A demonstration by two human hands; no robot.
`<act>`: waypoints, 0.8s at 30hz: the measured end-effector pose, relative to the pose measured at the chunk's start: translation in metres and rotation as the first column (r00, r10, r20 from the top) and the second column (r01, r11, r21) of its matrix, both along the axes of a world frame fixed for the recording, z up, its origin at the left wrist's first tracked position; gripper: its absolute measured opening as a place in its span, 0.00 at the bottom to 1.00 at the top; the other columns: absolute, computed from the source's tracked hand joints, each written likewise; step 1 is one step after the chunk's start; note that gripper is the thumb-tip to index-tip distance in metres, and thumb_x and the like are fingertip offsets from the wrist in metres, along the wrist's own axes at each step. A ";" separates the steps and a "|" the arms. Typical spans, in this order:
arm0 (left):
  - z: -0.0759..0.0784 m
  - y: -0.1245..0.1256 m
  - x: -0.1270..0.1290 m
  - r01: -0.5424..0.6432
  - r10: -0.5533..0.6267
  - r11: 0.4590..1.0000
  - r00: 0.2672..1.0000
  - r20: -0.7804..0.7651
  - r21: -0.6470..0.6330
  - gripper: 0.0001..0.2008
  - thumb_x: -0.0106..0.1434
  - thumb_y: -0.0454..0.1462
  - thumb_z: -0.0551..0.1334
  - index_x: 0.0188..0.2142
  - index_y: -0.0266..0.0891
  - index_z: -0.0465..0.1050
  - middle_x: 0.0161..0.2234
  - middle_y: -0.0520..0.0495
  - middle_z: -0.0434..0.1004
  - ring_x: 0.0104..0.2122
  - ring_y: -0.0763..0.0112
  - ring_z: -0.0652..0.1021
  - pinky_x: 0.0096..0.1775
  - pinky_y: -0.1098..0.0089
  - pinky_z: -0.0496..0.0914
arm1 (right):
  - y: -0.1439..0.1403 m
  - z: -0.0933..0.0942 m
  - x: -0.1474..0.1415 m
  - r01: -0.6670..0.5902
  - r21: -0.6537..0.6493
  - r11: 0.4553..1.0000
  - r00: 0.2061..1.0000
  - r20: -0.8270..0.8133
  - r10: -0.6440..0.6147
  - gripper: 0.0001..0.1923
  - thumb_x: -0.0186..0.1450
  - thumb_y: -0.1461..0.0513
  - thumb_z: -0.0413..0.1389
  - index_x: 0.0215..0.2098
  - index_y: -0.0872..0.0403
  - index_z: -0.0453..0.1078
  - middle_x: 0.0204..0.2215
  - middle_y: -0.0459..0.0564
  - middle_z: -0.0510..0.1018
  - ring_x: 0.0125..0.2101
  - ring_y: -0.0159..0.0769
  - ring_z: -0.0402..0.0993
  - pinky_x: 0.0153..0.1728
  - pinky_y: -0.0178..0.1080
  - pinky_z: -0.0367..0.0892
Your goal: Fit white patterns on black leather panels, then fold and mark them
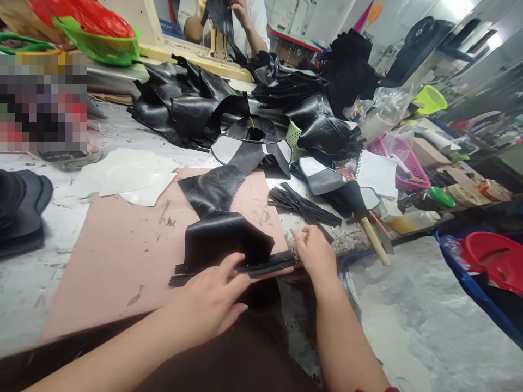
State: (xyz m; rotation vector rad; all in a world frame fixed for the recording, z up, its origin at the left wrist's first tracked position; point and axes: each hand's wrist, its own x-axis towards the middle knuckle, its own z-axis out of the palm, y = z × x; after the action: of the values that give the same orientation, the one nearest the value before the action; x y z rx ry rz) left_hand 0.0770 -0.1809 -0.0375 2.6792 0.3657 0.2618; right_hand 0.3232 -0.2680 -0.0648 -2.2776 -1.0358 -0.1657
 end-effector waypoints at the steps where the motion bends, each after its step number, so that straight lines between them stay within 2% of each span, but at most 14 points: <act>1: 0.005 0.007 -0.007 -0.059 0.065 0.992 0.996 0.058 -0.113 0.05 0.60 0.34 0.52 0.36 0.40 0.64 0.49 0.40 0.66 0.32 0.71 0.75 0.33 0.69 0.70 | -0.002 0.003 -0.006 -0.025 0.092 0.995 0.996 0.083 0.017 0.07 0.58 0.58 0.53 0.28 0.52 0.62 0.22 0.47 0.67 0.21 0.35 0.62 0.22 0.36 0.56; 3: 0.012 0.025 -0.022 -0.234 0.299 0.923 0.936 0.188 -0.306 0.04 0.62 0.35 0.49 0.33 0.40 0.61 0.44 0.43 0.67 0.36 0.71 0.75 0.35 0.70 0.70 | -0.004 0.010 -0.031 -0.207 0.273 0.940 0.954 0.267 0.133 0.05 0.59 0.63 0.52 0.34 0.52 0.62 0.28 0.50 0.69 0.27 0.37 0.66 0.26 0.38 0.61; 4: 0.014 0.035 -0.029 -0.349 0.438 0.866 0.875 0.205 -0.359 0.04 0.62 0.36 0.49 0.32 0.41 0.60 0.41 0.44 0.68 0.37 0.69 0.74 0.37 0.69 0.69 | -0.004 0.013 -0.047 -0.355 0.294 0.887 0.908 0.336 0.251 0.07 0.58 0.65 0.53 0.36 0.52 0.62 0.29 0.50 0.70 0.29 0.37 0.67 0.30 0.39 0.63; 6: 0.015 0.050 -0.040 -0.557 0.630 0.739 0.771 0.094 -0.378 0.05 0.60 0.40 0.52 0.32 0.41 0.60 0.35 0.47 0.70 0.35 0.67 0.74 0.36 0.66 0.69 | -0.001 0.016 -0.080 -0.643 0.148 0.751 0.746 0.346 0.569 0.11 0.55 0.66 0.54 0.38 0.53 0.63 0.32 0.51 0.71 0.34 0.39 0.67 0.34 0.42 0.64; 8: 0.011 0.056 -0.044 -0.626 0.644 0.666 0.757 -0.111 -0.406 0.10 0.56 0.43 0.55 0.34 0.41 0.61 0.30 0.50 0.71 0.29 0.67 0.73 0.32 0.66 0.68 | 0.005 0.014 -0.108 -0.796 -0.055 0.603 0.573 0.255 0.779 0.12 0.55 0.65 0.52 0.39 0.54 0.65 0.34 0.53 0.72 0.35 0.41 0.67 0.35 0.44 0.64; 9: 0.008 0.056 -0.044 -0.595 0.603 0.640 0.781 -0.163 -0.487 0.11 0.55 0.43 0.56 0.36 0.40 0.61 0.29 0.52 0.71 0.28 0.68 0.73 0.32 0.66 0.68 | 0.008 0.012 -0.119 -0.819 -0.115 0.562 0.528 0.234 0.816 0.13 0.56 0.66 0.51 0.40 0.56 0.66 0.35 0.54 0.72 0.35 0.41 0.67 0.34 0.44 0.64; 11: 0.001 0.050 -0.040 -0.514 0.578 0.526 0.800 -0.159 -0.677 0.17 0.52 0.39 0.59 0.41 0.41 0.58 0.24 0.56 0.69 0.25 0.71 0.72 0.30 0.68 0.67 | 0.012 0.005 -0.132 -0.828 -0.135 0.544 0.499 0.264 0.825 0.15 0.57 0.67 0.49 0.42 0.57 0.66 0.35 0.55 0.73 0.34 0.42 0.66 0.33 0.44 0.64; 12: -0.003 0.046 -0.038 -0.506 0.628 0.445 0.765 -0.146 -0.739 0.17 0.51 0.37 0.59 0.40 0.41 0.58 0.22 0.59 0.66 0.24 0.73 0.71 0.29 0.70 0.65 | 0.014 0.002 -0.135 -0.832 -0.110 0.545 0.495 0.297 0.816 0.15 0.57 0.68 0.48 0.42 0.58 0.67 0.34 0.55 0.73 0.33 0.41 0.67 0.32 0.44 0.64; 14: -0.007 0.041 -0.033 -0.429 0.667 0.230 0.723 -0.179 -0.873 0.19 0.48 0.35 0.61 0.40 0.42 0.56 0.20 0.62 0.62 0.21 0.76 0.68 0.26 0.73 0.63 | 0.017 -0.004 -0.136 -0.843 -0.059 0.535 0.486 0.345 0.803 0.13 0.58 0.68 0.48 0.40 0.58 0.68 0.33 0.55 0.74 0.32 0.41 0.67 0.31 0.43 0.65; 16: -0.009 0.037 -0.029 -0.370 0.667 0.111 0.716 -0.207 -0.922 0.19 0.47 0.34 0.62 0.38 0.41 0.56 0.19 0.62 0.61 0.19 0.79 0.66 0.24 0.75 0.61 | 0.017 -0.008 -0.134 -0.846 -0.020 0.533 0.487 0.378 0.787 0.12 0.59 0.68 0.47 0.39 0.57 0.68 0.32 0.55 0.74 0.32 0.41 0.68 0.31 0.43 0.66; 18: -0.009 0.032 -0.025 -0.352 0.653 0.077 0.725 -0.220 -0.933 0.18 0.46 0.34 0.62 0.36 0.40 0.57 0.19 0.62 0.60 0.17 0.80 0.64 0.22 0.76 0.59 | 0.015 -0.010 -0.133 -0.842 0.023 0.539 0.503 0.396 0.768 0.11 0.60 0.68 0.46 0.36 0.56 0.68 0.30 0.54 0.74 0.29 0.40 0.68 0.28 0.42 0.66; 20: -0.008 0.028 -0.021 -0.331 0.634 0.054 0.740 -0.223 -0.942 0.18 0.45 0.32 0.62 0.35 0.39 0.58 0.19 0.61 0.61 0.17 0.81 0.64 0.22 0.77 0.58 | 0.010 -0.011 -0.131 -0.858 0.065 0.510 0.493 0.382 0.781 0.11 0.60 0.70 0.45 0.32 0.54 0.68 0.27 0.52 0.74 0.26 0.37 0.68 0.25 0.39 0.65; 22: -0.009 0.023 -0.017 -0.310 0.616 0.057 0.759 -0.211 -0.949 0.17 0.45 0.31 0.61 0.35 0.39 0.59 0.21 0.59 0.63 0.19 0.80 0.66 0.23 0.76 0.59 | 0.002 -0.009 -0.125 -0.851 0.159 0.500 0.523 0.341 0.781 0.10 0.60 0.70 0.47 0.30 0.53 0.67 0.25 0.50 0.73 0.25 0.36 0.70 0.24 0.38 0.66; 24: -0.011 0.019 -0.016 -0.305 0.604 0.084 0.772 -0.195 -0.949 0.17 0.44 0.30 0.61 0.35 0.38 0.60 0.22 0.58 0.64 0.22 0.78 0.67 0.25 0.76 0.60 | -0.010 -0.003 -0.115 -0.714 0.299 0.633 0.697 0.224 0.681 0.06 0.60 0.66 0.50 0.31 0.50 0.67 0.27 0.50 0.74 0.27 0.38 0.72 0.25 0.38 0.69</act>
State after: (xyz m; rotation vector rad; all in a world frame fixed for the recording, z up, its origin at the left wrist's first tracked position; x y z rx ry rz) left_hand 0.0607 -0.1618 -0.0486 1.1501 0.9465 0.3883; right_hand 0.2085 -0.2777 -0.0678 -1.4024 -1.7084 -0.1174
